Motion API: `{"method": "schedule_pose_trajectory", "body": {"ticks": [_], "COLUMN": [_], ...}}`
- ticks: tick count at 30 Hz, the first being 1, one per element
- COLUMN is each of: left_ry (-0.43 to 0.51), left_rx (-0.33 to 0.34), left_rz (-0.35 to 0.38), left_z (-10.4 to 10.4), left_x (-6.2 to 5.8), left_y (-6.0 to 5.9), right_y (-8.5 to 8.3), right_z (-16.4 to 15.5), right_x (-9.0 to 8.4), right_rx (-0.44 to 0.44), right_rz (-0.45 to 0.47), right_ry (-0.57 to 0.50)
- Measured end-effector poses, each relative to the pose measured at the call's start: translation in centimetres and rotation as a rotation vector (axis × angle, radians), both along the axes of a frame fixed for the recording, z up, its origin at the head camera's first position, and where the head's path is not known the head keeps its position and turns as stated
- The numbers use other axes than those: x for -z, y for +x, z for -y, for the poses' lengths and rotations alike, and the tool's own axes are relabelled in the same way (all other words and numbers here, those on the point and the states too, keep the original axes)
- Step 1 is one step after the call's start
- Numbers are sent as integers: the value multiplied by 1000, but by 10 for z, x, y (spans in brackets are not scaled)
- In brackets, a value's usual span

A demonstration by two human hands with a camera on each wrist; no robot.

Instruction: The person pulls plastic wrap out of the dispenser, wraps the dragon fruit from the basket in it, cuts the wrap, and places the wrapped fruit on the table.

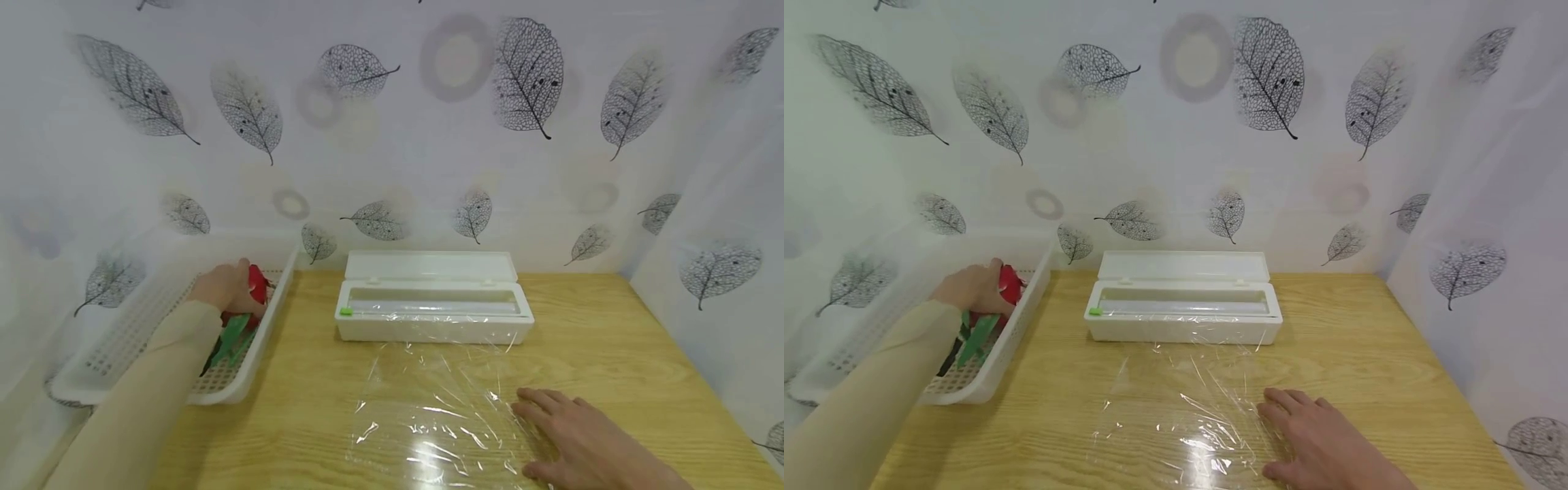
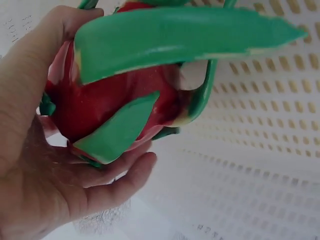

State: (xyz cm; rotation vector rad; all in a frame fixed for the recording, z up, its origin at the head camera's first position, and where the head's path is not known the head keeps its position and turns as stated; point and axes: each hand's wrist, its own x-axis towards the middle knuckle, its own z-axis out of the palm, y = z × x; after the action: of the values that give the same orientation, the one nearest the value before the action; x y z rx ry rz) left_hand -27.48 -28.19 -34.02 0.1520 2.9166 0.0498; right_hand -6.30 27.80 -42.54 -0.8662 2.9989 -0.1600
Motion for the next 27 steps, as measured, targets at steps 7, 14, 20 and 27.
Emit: {"method": "schedule_pose_trajectory", "body": {"ticks": [7,14,20,27], "left_ry": [6,56,92,119], "left_rx": [31,67,110,268], "left_rz": [-179,-296,-396,-566], "left_z": [12,15,0,-28], "left_x": [-15,-43,-60,-62], "left_y": [1,19,52,86], "right_y": [-1,0,0,1], "right_z": [1,1,1,0], "right_x": [-1,-1,-2,0], "right_rx": [-7,1,0,-3], "right_rz": [-2,5,-5,27], "right_ry": [0,-4,12,4]}}
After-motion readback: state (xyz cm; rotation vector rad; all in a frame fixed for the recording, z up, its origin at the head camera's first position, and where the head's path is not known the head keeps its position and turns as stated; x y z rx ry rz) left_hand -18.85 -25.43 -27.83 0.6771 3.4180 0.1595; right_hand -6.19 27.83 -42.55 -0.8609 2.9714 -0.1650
